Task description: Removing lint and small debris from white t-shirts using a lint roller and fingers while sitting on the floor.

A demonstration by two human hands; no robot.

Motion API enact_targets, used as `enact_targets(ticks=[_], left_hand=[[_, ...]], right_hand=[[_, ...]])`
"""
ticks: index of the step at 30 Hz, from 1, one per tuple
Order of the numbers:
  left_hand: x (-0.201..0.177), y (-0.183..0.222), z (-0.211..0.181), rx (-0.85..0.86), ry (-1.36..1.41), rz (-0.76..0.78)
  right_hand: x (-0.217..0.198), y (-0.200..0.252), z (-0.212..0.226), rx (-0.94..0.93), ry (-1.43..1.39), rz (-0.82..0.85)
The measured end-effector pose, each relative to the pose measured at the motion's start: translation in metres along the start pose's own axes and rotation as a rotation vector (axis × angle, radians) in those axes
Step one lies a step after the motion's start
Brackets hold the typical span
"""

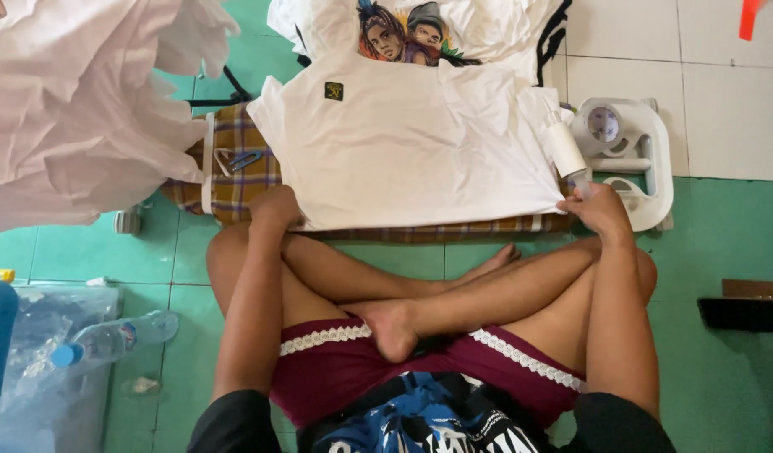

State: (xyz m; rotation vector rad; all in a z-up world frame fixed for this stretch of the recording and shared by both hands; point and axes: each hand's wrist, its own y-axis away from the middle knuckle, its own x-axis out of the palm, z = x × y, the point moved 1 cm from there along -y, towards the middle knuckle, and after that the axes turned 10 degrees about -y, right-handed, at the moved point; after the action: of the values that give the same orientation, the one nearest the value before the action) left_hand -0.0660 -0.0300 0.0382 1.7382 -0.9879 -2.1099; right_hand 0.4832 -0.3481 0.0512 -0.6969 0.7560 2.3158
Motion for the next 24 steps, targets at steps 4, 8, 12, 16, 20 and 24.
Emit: enact_targets(ticks=[4,8,12,16,20,24], left_hand=[[-0.010,0.007,-0.001,0.007,0.060,-0.006],[-0.045,0.048,0.007,0.136,0.373,-0.034],[-0.036,0.030,0.029,0.244,0.486,-0.095],[-0.058,0.041,0.040,0.427,0.909,-0.165],[-0.072,0.050,0.045,0.708,1.306,-0.434],[-0.104,0.062,0.050,0.766,1.699,-0.516]], right_hand=[[0.003,-0.017,-0.014,-0.058,-0.003,-0.028],[-0.004,-0.005,-0.001,-0.128,-0.042,-0.087],[-0.007,-0.002,0.008,-0.193,-0.231,-0.168],[-0.014,0.010,0.038,-0.349,-0.626,-0.169],[-0.030,0.017,0.065,-0.619,-0.942,-0.146],[-0.056,0.035,0.101,-0.718,-0.969,-0.147]])
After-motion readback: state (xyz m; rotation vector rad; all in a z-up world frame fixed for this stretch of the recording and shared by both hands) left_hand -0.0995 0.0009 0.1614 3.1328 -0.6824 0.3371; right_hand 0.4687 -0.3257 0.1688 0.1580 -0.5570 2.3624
